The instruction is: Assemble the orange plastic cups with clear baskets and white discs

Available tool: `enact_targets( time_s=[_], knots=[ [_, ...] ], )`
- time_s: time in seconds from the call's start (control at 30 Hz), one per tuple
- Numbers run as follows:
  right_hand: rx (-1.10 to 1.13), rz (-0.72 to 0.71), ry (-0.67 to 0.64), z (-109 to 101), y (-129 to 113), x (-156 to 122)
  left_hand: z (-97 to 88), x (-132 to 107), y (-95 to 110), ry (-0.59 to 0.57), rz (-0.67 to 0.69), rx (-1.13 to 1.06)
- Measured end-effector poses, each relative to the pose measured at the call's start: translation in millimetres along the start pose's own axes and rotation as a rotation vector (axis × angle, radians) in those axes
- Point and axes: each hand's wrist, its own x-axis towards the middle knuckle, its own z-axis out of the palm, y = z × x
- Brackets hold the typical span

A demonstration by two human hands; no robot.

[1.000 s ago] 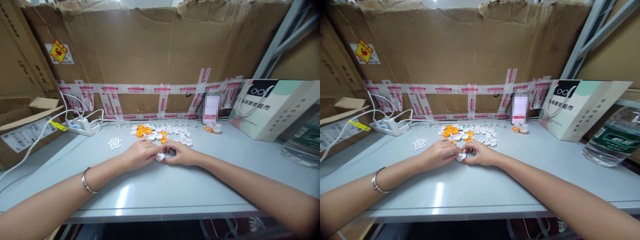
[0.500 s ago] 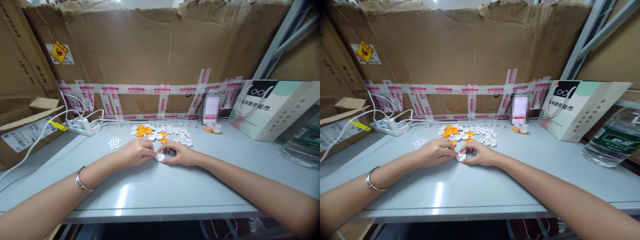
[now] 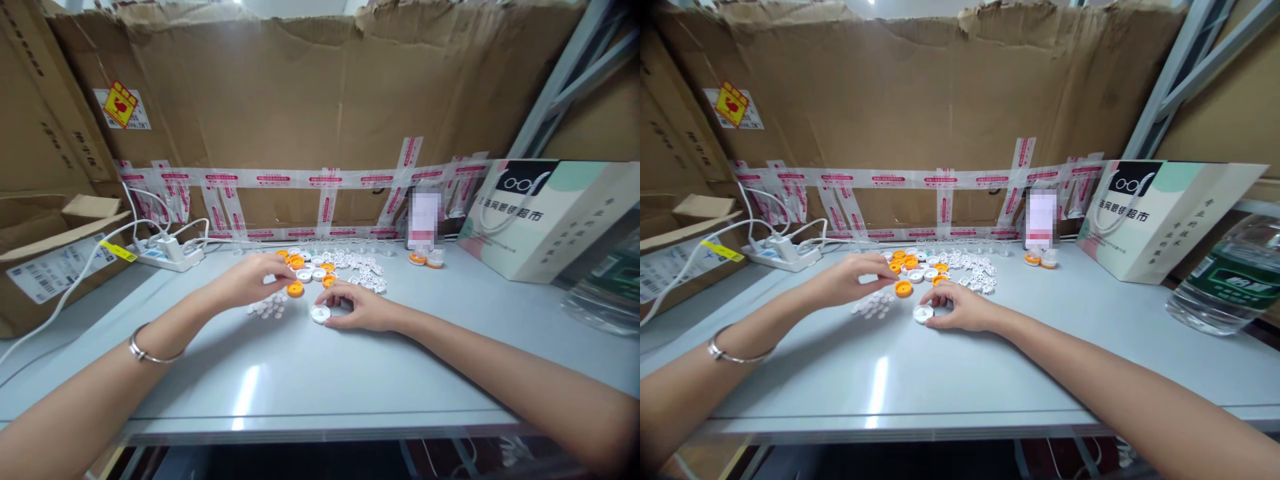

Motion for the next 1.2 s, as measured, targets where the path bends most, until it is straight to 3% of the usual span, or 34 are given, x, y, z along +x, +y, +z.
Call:
enact_targets(
  time_s=[0.13,0.3,0.8,1.2],
  knots=[
    [-0.002,0.031,-0.003,0,-1,-1,-8.7,-2,-17,-0.149,-0.198,0.054],
    [0.026,0.021,-0.001,0,2,0,5.6,-3,-26,-0.266,-0.225,-0.033],
    [0.045,0.031,-0.015,-1,1,-1,12.7,0,-30,-0.289,-0.232,-0.089],
    [0.085,0.086,0.049,5,1,2,14.4,1,-33,-0.282,-0.229,-0.122]
  ],
)
